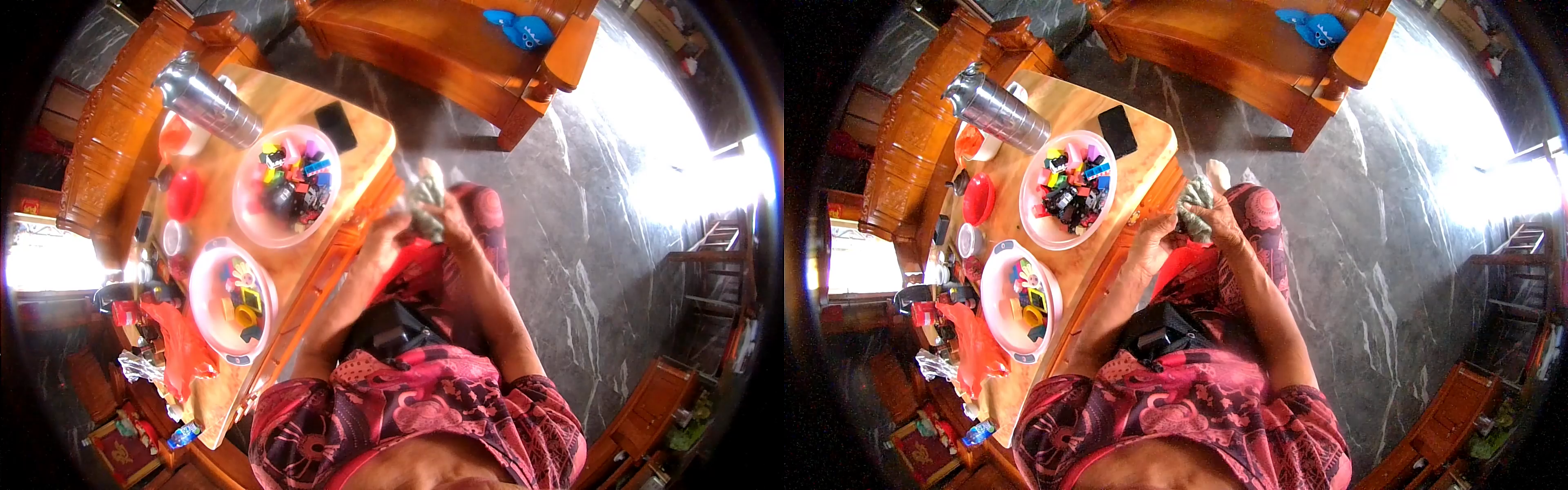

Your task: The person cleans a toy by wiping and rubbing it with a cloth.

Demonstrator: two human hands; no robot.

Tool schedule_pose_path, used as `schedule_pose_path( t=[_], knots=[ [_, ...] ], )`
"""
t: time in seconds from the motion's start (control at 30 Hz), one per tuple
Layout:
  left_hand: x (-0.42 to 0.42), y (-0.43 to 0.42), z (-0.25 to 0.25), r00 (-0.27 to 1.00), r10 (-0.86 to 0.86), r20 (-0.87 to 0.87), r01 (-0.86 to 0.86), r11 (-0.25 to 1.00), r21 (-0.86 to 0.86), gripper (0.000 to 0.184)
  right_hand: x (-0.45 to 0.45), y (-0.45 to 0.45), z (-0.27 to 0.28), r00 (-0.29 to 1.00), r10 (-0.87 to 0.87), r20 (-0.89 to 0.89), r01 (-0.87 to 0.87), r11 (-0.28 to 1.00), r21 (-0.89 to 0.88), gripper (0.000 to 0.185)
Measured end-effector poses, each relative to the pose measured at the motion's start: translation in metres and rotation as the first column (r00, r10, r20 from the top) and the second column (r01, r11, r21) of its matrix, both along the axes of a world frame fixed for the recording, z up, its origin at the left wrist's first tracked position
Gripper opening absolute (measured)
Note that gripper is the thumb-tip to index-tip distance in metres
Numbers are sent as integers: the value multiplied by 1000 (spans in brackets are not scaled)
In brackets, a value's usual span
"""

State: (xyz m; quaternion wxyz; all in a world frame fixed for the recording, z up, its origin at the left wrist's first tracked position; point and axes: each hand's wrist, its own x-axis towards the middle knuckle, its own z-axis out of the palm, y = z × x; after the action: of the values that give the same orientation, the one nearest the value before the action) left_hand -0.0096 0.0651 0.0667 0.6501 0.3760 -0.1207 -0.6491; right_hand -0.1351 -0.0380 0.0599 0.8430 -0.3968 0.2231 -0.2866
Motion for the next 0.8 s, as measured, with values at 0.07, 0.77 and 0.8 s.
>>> schedule_pose_path(
  t=[0.07, 0.77, 0.8],
  knots=[
    [-2, -1, -3, 1000, 22, 13, -22, 1000, 21, 23, 2, -1, -6, 995, -68, 78, 63, 996, 64, 25],
    [-7, 5, 14, 542, 141, 828, -168, 984, -58, 27, 6, 8, 14, 999, -52, 6, 52, 990, -132, 26],
    [-9, 5, 16, 471, 203, 858, -185, 974, -128, 26, 4, 8, 14, 999, -52, 6, 52, 990, -132, 26]
  ],
)
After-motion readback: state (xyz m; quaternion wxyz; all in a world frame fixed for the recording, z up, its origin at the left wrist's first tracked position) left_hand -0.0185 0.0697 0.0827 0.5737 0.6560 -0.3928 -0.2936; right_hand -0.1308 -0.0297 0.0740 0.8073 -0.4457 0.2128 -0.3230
